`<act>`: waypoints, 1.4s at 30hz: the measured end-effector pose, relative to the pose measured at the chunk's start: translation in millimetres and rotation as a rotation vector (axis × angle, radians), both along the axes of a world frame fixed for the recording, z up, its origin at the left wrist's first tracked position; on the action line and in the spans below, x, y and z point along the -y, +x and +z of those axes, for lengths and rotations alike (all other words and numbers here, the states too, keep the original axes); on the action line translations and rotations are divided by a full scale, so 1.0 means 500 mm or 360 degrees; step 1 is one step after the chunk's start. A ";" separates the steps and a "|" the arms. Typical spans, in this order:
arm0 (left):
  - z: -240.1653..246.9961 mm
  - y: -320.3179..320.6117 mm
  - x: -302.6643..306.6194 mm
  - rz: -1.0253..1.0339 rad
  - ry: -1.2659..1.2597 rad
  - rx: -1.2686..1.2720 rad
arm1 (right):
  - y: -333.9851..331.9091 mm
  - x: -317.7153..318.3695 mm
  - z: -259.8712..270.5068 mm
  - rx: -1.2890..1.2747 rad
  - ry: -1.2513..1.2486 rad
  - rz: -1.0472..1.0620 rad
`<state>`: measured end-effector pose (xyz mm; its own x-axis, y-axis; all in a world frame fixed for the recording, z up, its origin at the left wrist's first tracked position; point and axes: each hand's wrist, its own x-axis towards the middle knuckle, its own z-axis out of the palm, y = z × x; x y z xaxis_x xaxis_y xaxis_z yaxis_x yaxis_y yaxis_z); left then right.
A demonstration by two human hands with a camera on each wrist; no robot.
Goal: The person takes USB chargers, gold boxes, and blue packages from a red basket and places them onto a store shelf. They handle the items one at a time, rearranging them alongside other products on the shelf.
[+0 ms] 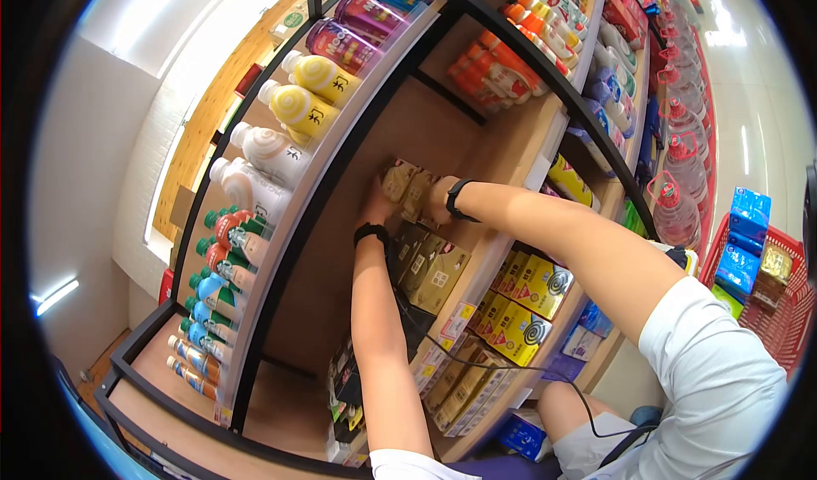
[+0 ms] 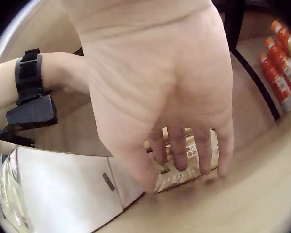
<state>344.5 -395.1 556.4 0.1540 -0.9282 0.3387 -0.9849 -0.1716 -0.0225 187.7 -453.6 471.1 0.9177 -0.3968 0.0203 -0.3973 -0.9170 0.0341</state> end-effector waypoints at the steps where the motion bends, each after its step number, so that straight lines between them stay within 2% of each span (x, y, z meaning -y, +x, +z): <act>1: -0.002 0.022 0.008 -0.0078 -0.0019 0.0043 | -0.014 -0.008 0.019 -0.0043 0.0036 -0.0032; 3: -0.005 0.052 0.007 -0.0222 -0.0043 0.0126 | -0.022 -0.005 0.038 -0.0133 0.0123 -0.0083; 6: 0.004 0.060 0.015 -0.0121 0.0133 -0.0162 | -0.006 0.017 0.023 -0.0078 0.0305 -0.0043; 8: -0.001 0.057 0.026 -0.0053 0.0044 -0.0233 | -0.002 0.037 0.009 0.0016 0.0474 -0.0161; 11: 0.002 0.020 0.006 -0.0043 -0.0090 -0.0262 | -0.033 0.053 -0.004 0.0880 0.0508 -0.0351; 14: 0.030 0.010 -0.027 -0.0052 -0.0080 -0.0206 | -0.064 0.052 -0.001 0.1222 0.0414 -0.0353; 17: 0.039 0.057 -0.069 0.0006 -0.0111 -0.0119 | -0.017 0.062 -0.002 0.1142 0.0386 -0.0315; 21: 0.053 0.100 -0.125 0.0143 -0.0090 0.0046 | 0.004 0.020 -0.020 0.1321 0.0184 -0.0333; 24: 0.043 0.114 -0.153 0.0505 0.0035 0.0086 | 0.050 0.040 -0.029 0.1246 -0.0061 -0.0173; 27: 0.019 0.013 -0.204 0.0598 0.0108 0.0023 | 0.090 0.044 -0.029 0.1043 -0.0340 -0.0152; 29: 0.011 0.025 -0.206 0.0548 0.0281 -0.0002 | 0.067 0.028 -0.012 0.0883 -0.0421 -0.0176; 30: 0.007 0.027 -0.205 0.0516 0.0366 -0.0007 | 0.059 0.019 -0.008 0.0944 -0.0392 -0.0253; 32: -0.012 0.014 -0.220 0.0583 0.0473 0.0272 | 0.055 -0.005 -0.003 0.1073 -0.0343 -0.0386; 33: -0.014 0.005 -0.224 0.0626 0.0519 0.0415 | 0.054 -0.008 -0.008 0.1145 -0.0440 -0.0370; 35: -0.008 -0.015 -0.216 0.0687 0.0468 0.0232 | 0.053 -0.010 -0.020 0.1302 -0.0622 -0.0323; 36: -0.005 -0.019 -0.216 0.0722 0.0453 0.0146 | 0.062 -0.002 -0.021 0.1287 -0.0583 -0.0284; 38: -0.023 0.116 -0.163 0.0449 0.0487 -0.0104 | 0.086 0.029 -0.023 0.1257 -0.0504 -0.0212; 39: -0.020 0.113 -0.158 0.0309 0.0509 -0.0227 | 0.094 0.039 -0.026 0.1310 -0.0464 -0.0196; 41: -0.024 0.111 -0.167 0.0179 0.0456 0.0036 | 0.104 0.061 -0.044 0.1409 -0.0371 -0.0176; 42: -0.028 0.092 -0.175 0.0108 0.0434 0.0163 | 0.089 0.062 -0.044 0.1328 -0.0288 -0.0057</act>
